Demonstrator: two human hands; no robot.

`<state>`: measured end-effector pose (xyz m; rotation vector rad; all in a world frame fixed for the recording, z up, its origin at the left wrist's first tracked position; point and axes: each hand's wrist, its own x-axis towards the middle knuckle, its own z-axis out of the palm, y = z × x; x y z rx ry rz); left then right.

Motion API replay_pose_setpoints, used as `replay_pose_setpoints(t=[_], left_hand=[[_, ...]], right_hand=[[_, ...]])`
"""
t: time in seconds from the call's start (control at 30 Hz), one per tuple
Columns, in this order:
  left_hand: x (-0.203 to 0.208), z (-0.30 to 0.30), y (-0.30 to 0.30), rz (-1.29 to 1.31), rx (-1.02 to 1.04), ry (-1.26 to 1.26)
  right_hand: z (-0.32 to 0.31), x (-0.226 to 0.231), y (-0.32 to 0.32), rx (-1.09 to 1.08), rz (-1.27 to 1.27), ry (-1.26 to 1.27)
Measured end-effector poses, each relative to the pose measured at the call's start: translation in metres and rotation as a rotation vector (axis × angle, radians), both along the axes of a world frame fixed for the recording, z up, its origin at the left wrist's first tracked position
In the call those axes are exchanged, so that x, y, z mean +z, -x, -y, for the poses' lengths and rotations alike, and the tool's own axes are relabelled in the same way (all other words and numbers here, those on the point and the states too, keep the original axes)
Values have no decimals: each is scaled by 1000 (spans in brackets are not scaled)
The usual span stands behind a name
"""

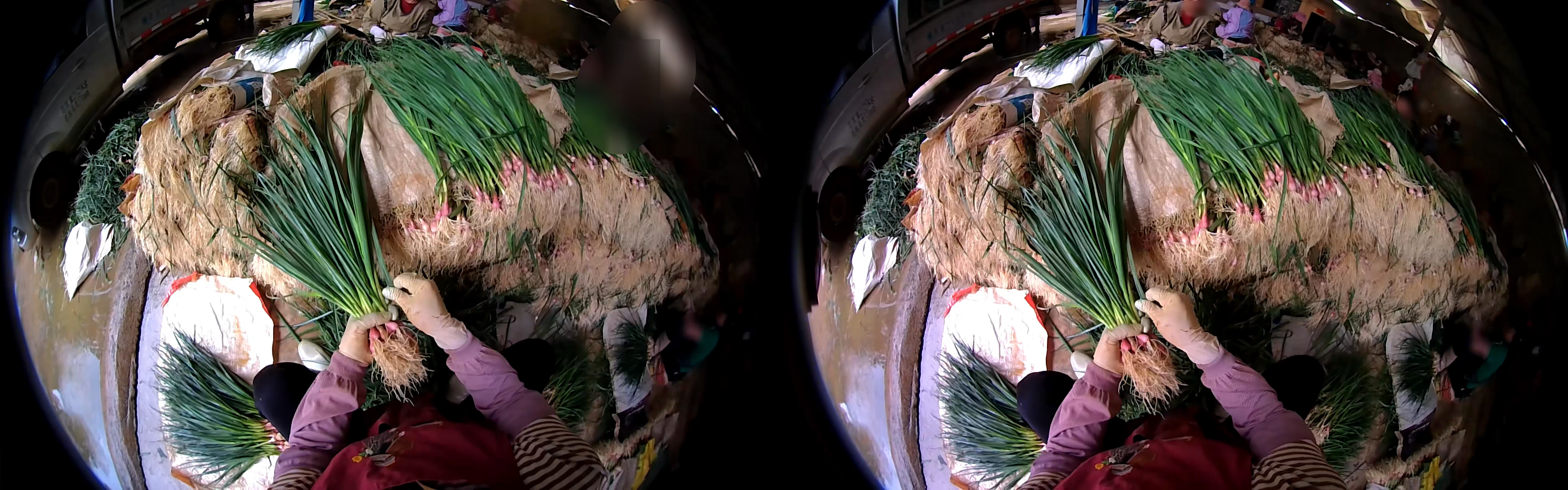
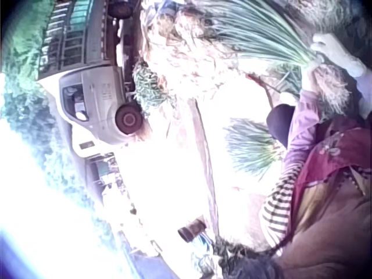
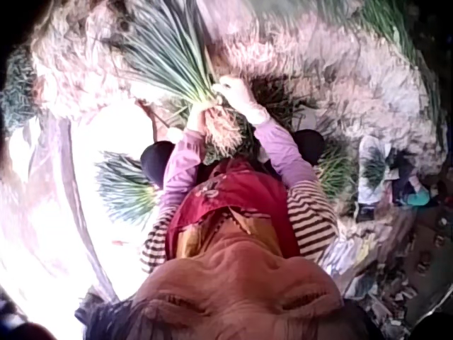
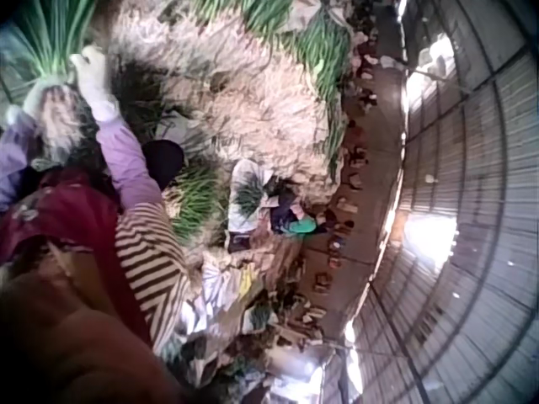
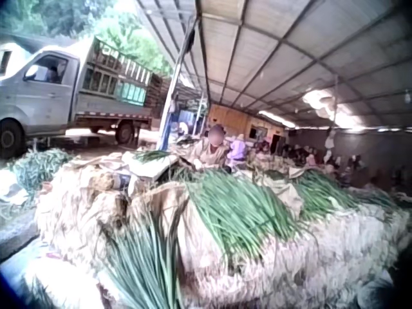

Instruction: The person peels and trims green onions by hand while sitting on the ground, placing the cleaned onions into a bundle.

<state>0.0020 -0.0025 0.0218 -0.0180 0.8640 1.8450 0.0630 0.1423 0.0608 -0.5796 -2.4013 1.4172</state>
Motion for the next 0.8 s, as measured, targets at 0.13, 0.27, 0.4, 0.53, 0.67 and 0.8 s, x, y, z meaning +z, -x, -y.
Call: replay_pose_setpoints(t=[0.13, 0.27, 0.4, 0.53, 0.67, 0.8], left_hand=[[10, 6, -5, 54, 36, -336], [7, 13, 2, -94, 34, -374], [20, 4, 0, 1, 95, -292], [4, -4, 6, 12, 103, -257], [-5, 6, 6, 42, 31, -196], [12, 2, -2, 183, 60, -115]], right_hand=[[-43, -7, 0, -65, 201, -615], [-68, 35, 7, -91, 175, -310], [-112, 61, 34, -444, -70, -672], [-101, 52, 30, -355, -107, -728], [-13, 34, -15, -180, 88, -87], [-4, -1, -40, 45, 12, -193]])
